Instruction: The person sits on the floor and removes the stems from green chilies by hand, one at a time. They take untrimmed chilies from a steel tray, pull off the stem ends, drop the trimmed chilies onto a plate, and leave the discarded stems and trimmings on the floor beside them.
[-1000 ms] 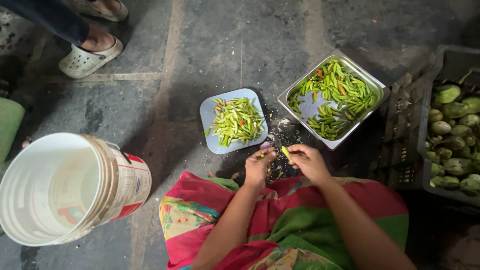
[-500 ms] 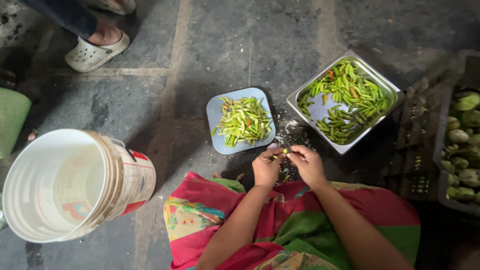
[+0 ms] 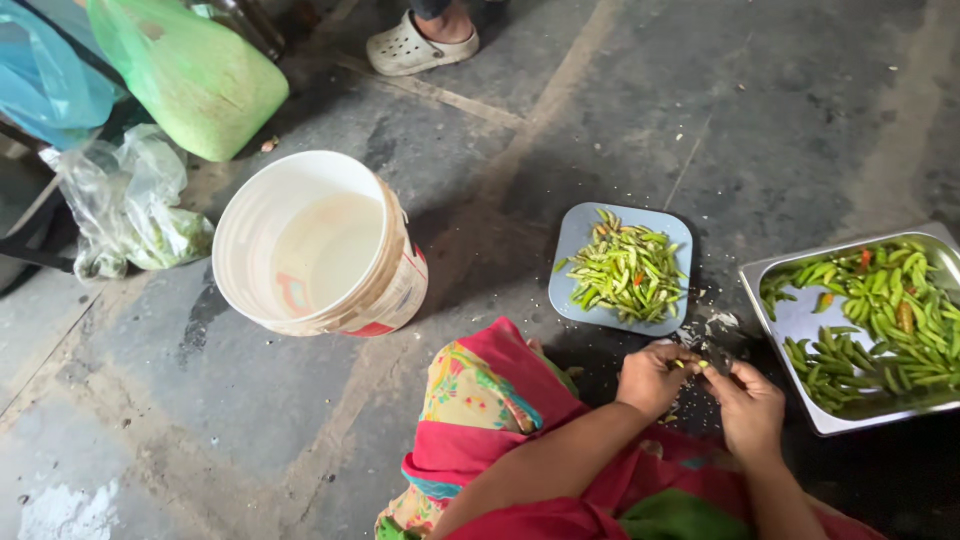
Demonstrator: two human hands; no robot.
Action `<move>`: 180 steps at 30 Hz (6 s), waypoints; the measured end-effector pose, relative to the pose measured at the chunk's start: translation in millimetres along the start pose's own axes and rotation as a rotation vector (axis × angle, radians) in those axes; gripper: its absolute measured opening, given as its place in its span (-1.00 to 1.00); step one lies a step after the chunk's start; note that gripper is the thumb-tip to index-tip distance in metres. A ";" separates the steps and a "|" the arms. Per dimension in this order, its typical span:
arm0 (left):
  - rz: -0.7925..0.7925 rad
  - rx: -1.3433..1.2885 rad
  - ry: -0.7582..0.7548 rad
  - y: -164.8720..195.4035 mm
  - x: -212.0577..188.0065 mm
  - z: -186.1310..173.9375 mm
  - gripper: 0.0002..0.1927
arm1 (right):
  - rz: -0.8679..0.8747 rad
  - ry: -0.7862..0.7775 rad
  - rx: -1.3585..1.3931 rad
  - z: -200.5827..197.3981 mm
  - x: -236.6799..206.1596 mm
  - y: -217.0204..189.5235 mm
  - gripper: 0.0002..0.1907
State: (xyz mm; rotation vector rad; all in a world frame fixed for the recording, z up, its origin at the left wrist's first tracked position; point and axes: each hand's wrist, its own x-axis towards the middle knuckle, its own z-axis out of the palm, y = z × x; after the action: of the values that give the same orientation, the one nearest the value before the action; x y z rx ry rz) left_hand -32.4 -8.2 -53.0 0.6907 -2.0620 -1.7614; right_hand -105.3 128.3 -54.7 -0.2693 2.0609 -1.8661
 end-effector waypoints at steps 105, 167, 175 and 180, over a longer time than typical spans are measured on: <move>-0.659 -0.756 -0.189 -37.9 3.5 -2.9 -0.62 | -0.134 -0.072 -0.216 25.5 -59.1 -17.7 -0.77; -0.031 0.166 0.024 -52.3 34.9 25.8 -0.79 | 0.221 0.017 0.195 13.3 39.3 64.8 -0.96; -0.058 0.076 -0.071 -26.0 81.2 27.9 -0.80 | 0.268 -0.109 0.479 -0.7 77.1 34.0 -0.94; -0.331 -0.146 -0.217 -30.5 86.1 22.7 -0.81 | 0.380 -0.159 0.479 -3.8 82.9 37.4 -0.94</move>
State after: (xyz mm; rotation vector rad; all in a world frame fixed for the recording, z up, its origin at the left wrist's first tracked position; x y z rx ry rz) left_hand -111.4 -41.7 -91.5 0.8707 -2.0157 -2.2344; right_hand -179.8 105.7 -102.0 0.0893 1.3870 -1.9450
